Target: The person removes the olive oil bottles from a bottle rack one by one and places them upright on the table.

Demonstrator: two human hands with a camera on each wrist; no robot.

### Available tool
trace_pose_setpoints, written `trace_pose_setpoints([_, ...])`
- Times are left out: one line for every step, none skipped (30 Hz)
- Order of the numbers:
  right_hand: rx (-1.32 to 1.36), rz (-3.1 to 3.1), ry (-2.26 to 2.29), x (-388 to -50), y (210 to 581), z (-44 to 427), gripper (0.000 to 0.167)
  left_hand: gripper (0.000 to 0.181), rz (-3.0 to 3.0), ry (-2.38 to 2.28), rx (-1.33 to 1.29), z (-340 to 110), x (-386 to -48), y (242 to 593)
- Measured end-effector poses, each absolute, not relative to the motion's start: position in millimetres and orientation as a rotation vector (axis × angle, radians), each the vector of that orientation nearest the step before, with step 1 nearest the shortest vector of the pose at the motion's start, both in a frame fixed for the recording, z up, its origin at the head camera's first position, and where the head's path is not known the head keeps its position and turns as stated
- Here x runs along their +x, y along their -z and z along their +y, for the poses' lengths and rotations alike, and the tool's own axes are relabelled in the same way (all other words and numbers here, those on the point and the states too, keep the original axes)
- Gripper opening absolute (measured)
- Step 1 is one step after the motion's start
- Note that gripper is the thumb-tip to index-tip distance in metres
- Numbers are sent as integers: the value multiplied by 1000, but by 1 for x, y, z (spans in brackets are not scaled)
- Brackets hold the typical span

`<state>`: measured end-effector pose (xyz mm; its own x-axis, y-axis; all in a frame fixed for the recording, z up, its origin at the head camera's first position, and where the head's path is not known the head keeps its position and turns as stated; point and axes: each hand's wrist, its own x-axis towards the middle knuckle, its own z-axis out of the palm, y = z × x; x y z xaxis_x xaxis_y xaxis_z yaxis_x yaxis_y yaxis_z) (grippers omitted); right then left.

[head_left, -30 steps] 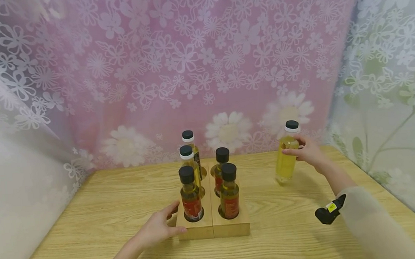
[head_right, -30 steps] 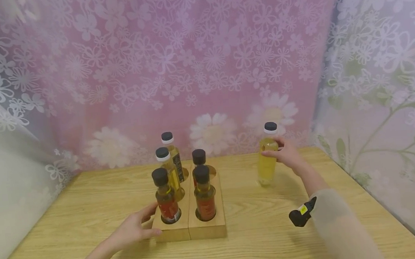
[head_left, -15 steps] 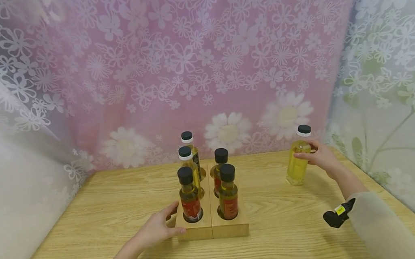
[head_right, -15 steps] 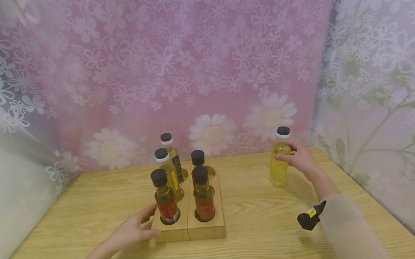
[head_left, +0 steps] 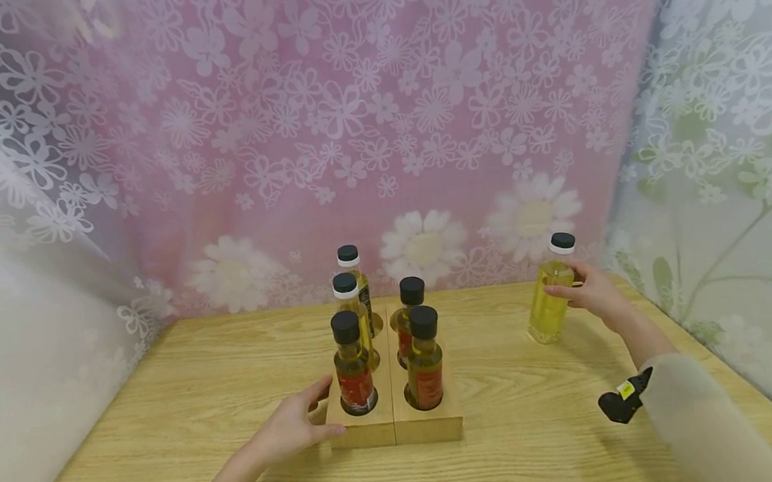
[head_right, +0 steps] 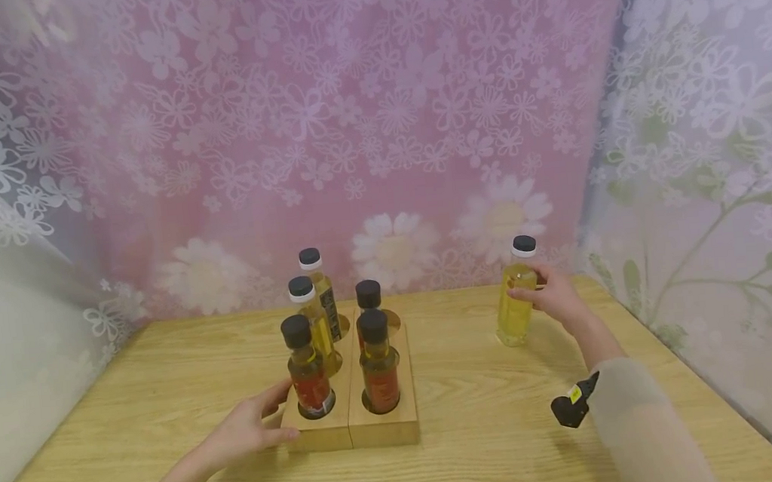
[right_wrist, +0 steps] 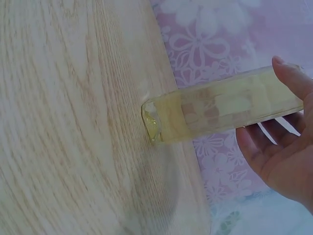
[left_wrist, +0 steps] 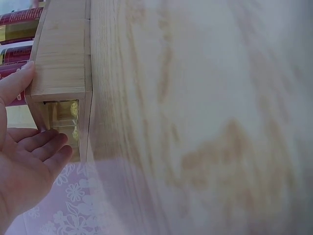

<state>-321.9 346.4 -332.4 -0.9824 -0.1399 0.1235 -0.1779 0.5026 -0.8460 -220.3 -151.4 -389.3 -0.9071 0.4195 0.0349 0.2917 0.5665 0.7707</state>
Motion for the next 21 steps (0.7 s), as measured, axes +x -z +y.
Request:
trace_pose_setpoints([286, -2692, -1522, -321, 333, 347, 79, 91, 2644, -1259, 604, -151, -220, 390])
trace_pose_setpoints([288, -2694, -1525, -321, 334, 348, 79, 91, 2643, -1261, 603, -151, -220, 390])
trace_pose_setpoints([284, -2694, -1531, -320, 334, 348, 80, 91, 2646, -1259, 602, -151, -220, 390])
trace_pose_setpoints([276, -2696, -1536, -319, 335, 349, 81, 91, 2647, -1259, 600, -151, -220, 390])
trace_pose_setpoints([267, -2697, -1543, -318, 335, 349, 82, 91, 2648, -1258, 598, -151, -220, 390])
trace_pose_setpoints([256, -2702, -1544, -318, 335, 350, 82, 91, 2647, -1260, 598, -151, -220, 389])
trace_pose_setpoints([249, -2707, -1546, -316, 335, 351, 82, 91, 2645, -1261, 596, -151, -220, 390])
trace_pose_setpoints([246, -2711, -1548, -315, 335, 352, 82, 91, 2642, -1263, 593, -151, -220, 390])
trace_pose_setpoints([241, -2717, -1544, -314, 334, 353, 82, 91, 2640, -1265, 590, -152, -220, 390])
trace_pose_setpoints([243, -2721, -1541, -312, 334, 354, 81, 91, 2638, -1267, 587, -152, -220, 390])
trace_pose_setpoints([245, -2725, -1535, -311, 333, 355, 80, 91, 2636, -1267, 585, -152, -220, 389])
trace_pose_setpoints([248, -2727, -1526, -309, 332, 357, 78, 90, 2635, -1268, 585, -152, -220, 389])
trace_pose_setpoints([254, -2729, -1516, -307, 331, 358, 77, 90, 2631, -1270, 583, -152, -220, 389])
trace_pose_setpoints([263, -2726, -1510, -306, 330, 360, 76, 90, 2631, -1270, 582, -151, -219, 389])
trace_pose_setpoints([272, -2723, -1501, -304, 330, 362, 74, 90, 2631, -1271, 582, -151, -219, 389])
trace_pose_setpoints([285, -2716, -1494, -302, 330, 363, 72, 91, 2629, -1272, 583, -151, -219, 389])
trace_pose_setpoints([296, -2708, -1489, -300, 329, 365, 71, 91, 2628, -1273, 583, -151, -219, 389])
trace_pose_setpoints([304, -2698, -1484, -298, 329, 366, 69, 91, 2626, -1274, 584, -151, -219, 389])
trace_pose_setpoints([314, -2686, -1483, -296, 329, 367, 67, 90, 2623, -1276, 583, -151, -219, 389])
trace_pose_setpoints([322, -2675, -1480, -294, 329, 368, 66, 90, 2624, -1274, 583, -151, -219, 389])
trace_pose_setpoints([328, -2667, -1474, -293, 328, 369, 65, 90, 2621, -1276, 583, -151, -219, 389])
